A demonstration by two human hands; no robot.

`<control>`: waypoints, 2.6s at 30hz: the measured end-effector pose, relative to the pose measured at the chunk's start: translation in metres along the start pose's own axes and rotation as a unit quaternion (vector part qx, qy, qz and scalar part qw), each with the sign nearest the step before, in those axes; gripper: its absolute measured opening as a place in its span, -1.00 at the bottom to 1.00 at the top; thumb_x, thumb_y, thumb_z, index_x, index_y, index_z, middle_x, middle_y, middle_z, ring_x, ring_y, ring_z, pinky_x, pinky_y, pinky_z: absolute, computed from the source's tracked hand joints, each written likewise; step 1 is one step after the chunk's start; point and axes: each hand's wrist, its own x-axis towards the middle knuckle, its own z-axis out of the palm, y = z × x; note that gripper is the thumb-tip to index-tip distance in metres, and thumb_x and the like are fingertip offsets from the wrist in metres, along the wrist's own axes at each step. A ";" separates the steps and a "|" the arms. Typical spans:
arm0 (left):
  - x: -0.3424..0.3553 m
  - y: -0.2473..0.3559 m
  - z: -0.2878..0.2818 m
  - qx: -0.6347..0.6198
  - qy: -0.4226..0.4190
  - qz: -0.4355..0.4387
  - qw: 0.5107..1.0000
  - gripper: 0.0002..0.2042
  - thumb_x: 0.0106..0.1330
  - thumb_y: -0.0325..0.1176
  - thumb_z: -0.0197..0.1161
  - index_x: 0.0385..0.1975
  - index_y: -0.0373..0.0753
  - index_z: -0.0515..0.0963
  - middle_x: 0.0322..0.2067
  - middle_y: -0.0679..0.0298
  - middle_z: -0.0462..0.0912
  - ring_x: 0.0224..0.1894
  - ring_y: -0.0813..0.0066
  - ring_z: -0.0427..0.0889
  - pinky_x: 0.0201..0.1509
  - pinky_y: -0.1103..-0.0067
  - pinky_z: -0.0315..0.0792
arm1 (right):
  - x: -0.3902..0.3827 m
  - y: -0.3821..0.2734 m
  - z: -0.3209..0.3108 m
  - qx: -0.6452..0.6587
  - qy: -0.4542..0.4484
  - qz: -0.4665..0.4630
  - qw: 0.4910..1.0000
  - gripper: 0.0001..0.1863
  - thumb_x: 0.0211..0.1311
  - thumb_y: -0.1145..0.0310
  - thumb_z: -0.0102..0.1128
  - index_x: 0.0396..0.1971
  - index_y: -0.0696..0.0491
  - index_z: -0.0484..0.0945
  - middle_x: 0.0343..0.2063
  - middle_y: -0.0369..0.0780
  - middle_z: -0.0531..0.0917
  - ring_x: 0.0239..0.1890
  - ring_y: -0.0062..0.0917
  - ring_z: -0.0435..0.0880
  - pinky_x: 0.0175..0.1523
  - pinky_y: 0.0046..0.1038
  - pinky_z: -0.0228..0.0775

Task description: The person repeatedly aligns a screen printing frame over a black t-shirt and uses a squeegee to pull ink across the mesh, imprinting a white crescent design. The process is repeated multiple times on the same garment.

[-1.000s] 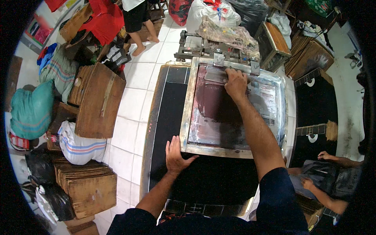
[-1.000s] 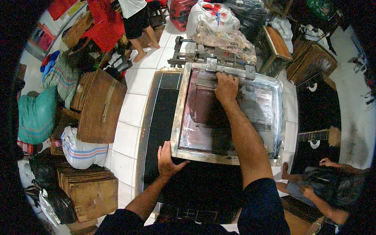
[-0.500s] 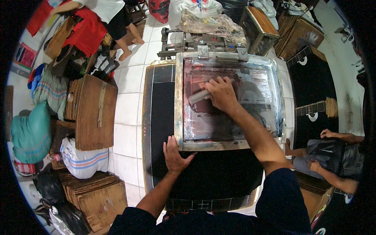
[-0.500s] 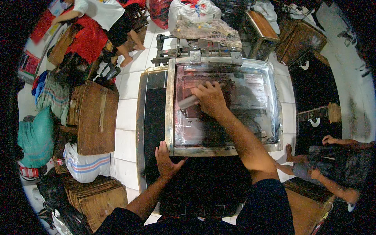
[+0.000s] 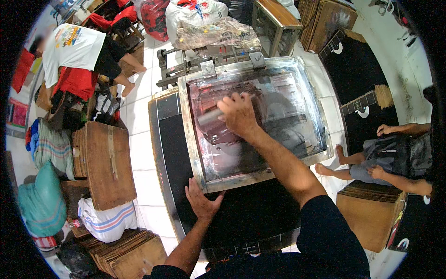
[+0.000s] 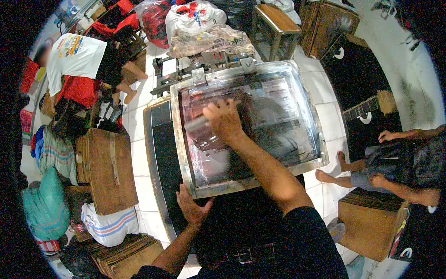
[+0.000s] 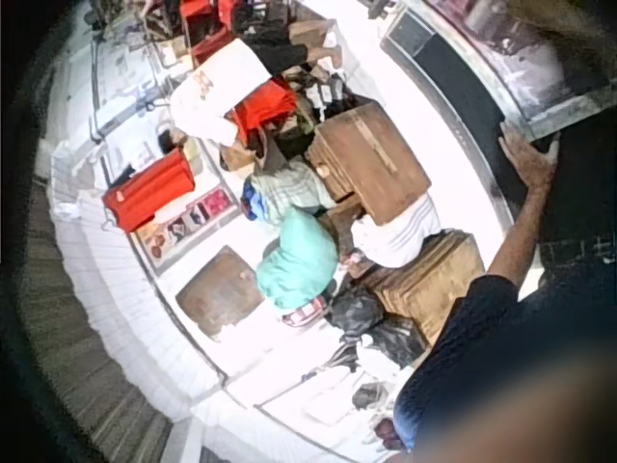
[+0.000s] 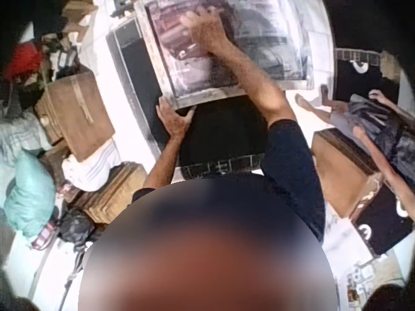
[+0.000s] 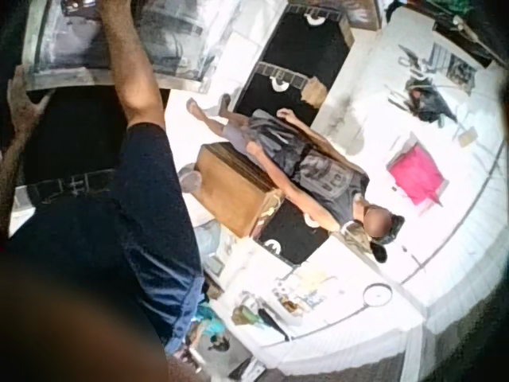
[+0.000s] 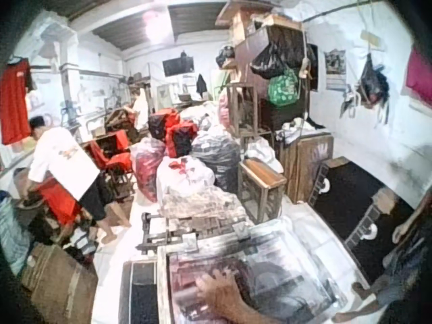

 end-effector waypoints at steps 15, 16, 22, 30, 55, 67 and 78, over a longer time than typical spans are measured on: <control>0.000 -0.001 -0.001 0.012 -0.024 -0.019 0.999 0.18 0.04 0.26 0.54 0.47 -0.43 0.04 0.42 -0.16 0.18 0.55 -0.02 0.11 0.61 0.00 -0.02 | -0.022 -0.027 -0.026 -0.080 -0.120 0.126 0.982 -0.55 -0.14 0.33 0.51 -0.16 -0.07 0.58 -0.17 -0.26 0.61 -0.01 -0.26 0.56 0.06 -0.12 0.30; 0.000 -0.002 -0.001 0.005 -0.024 -0.017 1.000 0.19 0.04 0.26 0.53 0.47 -0.43 0.03 0.43 -0.16 0.18 0.55 -0.02 0.11 0.61 0.00 -0.03 | -0.027 -0.028 -0.031 -0.073 -0.155 0.123 0.978 -0.55 -0.13 0.33 0.49 -0.14 -0.07 0.59 -0.16 -0.26 0.62 -0.01 -0.26 0.56 0.06 -0.10 0.30; 0.000 -0.004 -0.002 -0.015 -0.048 -0.031 0.998 0.20 0.05 0.23 0.53 0.50 -0.44 -0.01 0.44 -0.16 0.16 0.56 -0.03 0.10 0.61 0.01 -0.07 | 0.038 0.016 0.010 -0.068 -0.104 0.102 0.987 -0.50 -0.16 0.32 0.51 -0.11 -0.06 0.59 -0.14 -0.26 0.66 0.01 -0.27 0.60 0.08 -0.09 0.32; 0.000 -0.004 -0.004 -0.004 -0.063 -0.024 0.998 0.19 0.08 0.20 0.53 0.51 -0.42 -0.05 0.45 -0.15 0.14 0.57 -0.01 0.07 0.62 0.02 -0.09 | 0.064 0.026 0.030 -0.099 -0.081 0.085 0.988 -0.65 -0.06 0.39 0.40 -0.18 -0.07 0.60 -0.19 -0.27 0.66 -0.09 -0.26 0.64 0.04 -0.14 0.36; 0.018 0.018 -0.030 -0.392 0.008 -0.135 0.910 0.20 -0.11 -0.51 0.70 0.57 -0.29 -0.01 0.45 -0.10 0.29 0.46 0.09 0.37 0.56 0.06 0.11 | -0.056 -0.040 -0.046 -0.028 -0.046 0.097 0.994 -0.69 0.01 0.48 0.42 -0.19 -0.06 0.65 -0.23 -0.27 0.69 -0.07 -0.28 0.62 0.18 -0.09 0.27; 0.015 0.022 -0.025 -0.477 0.059 -0.141 0.866 0.18 -0.08 -0.54 0.69 0.56 -0.37 -0.02 0.42 -0.06 0.33 0.37 0.24 0.45 0.43 0.36 0.40 | -0.027 -0.019 -0.063 0.042 -0.136 0.058 0.988 -0.52 -0.09 0.47 0.49 -0.06 0.00 0.59 -0.18 -0.23 0.66 -0.06 -0.21 0.59 0.10 -0.15 0.28; 0.017 0.027 -0.024 -0.469 0.062 -0.150 0.868 0.20 -0.09 -0.64 0.65 0.57 -0.30 -0.04 0.34 -0.04 0.46 0.28 0.24 0.54 0.36 0.38 0.48 | 0.068 0.053 0.030 0.029 -0.160 0.060 0.985 -0.43 -0.03 0.28 0.54 0.06 -0.06 0.61 -0.07 -0.22 0.71 0.00 -0.20 0.62 0.08 -0.06 0.29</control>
